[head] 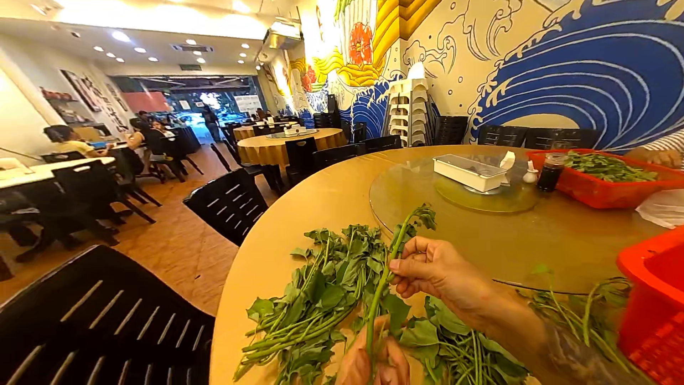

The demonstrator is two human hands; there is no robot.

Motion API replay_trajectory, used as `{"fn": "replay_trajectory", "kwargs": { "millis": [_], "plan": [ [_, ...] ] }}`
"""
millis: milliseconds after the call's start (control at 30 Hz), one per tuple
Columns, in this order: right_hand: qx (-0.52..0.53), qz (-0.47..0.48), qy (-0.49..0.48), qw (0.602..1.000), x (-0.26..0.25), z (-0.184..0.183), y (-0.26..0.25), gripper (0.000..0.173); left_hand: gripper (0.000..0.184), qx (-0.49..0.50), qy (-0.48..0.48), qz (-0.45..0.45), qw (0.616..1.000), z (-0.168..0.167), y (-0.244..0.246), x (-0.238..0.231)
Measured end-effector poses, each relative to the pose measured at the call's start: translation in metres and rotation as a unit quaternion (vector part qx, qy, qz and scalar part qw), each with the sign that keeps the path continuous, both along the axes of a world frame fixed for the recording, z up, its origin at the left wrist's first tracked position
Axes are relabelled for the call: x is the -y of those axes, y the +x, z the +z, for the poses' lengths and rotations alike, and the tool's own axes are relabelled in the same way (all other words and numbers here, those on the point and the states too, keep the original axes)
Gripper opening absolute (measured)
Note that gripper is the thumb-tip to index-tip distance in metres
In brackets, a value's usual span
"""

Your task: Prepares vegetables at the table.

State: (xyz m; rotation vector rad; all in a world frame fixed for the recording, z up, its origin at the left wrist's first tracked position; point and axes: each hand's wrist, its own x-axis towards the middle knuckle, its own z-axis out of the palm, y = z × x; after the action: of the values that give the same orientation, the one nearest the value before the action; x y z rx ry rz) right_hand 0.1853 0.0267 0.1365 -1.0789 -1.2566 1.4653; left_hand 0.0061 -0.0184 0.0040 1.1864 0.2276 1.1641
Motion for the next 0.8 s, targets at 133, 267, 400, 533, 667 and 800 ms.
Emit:
{"fn": "replay_trajectory", "kwargs": {
  "millis": [133, 267, 400, 533, 667, 800],
  "plan": [
    [0.024, -0.035, 0.048, 0.998, -0.004, -0.001, -0.013, 0.016, 0.03, 0.0, -0.059, 0.082, 0.995, 0.027, -0.005, 0.005],
    [0.08, -0.085, 0.174, 0.978, -0.006, -0.002, -0.021, 0.016, 0.038, -0.02, -0.19, 0.042, 0.981, 0.068, -0.006, 0.021],
    [0.143, -0.032, 0.134, 0.98, -0.011, -0.003, -0.016, 0.012, 0.042, -0.064, -0.225, 0.022, 0.972, 0.057, 0.001, 0.008],
    [0.144, 0.056, 0.021, 0.988, -0.021, -0.027, -0.005, 0.008, 0.049, -0.103, -0.221, 0.08, 0.966, 0.034, 0.012, -0.01],
    [0.115, 0.044, 0.05, 0.991, -0.022, -0.055, -0.006, 0.009, 0.042, -0.125, -0.206, 0.118, 0.963, 0.021, 0.011, -0.011],
    [-0.008, -0.036, 0.082, 0.996, -0.012, -0.074, -0.021, 0.014, 0.039, -0.07, -0.223, 0.142, 0.962, 0.015, 0.016, -0.009]
  ]
}}
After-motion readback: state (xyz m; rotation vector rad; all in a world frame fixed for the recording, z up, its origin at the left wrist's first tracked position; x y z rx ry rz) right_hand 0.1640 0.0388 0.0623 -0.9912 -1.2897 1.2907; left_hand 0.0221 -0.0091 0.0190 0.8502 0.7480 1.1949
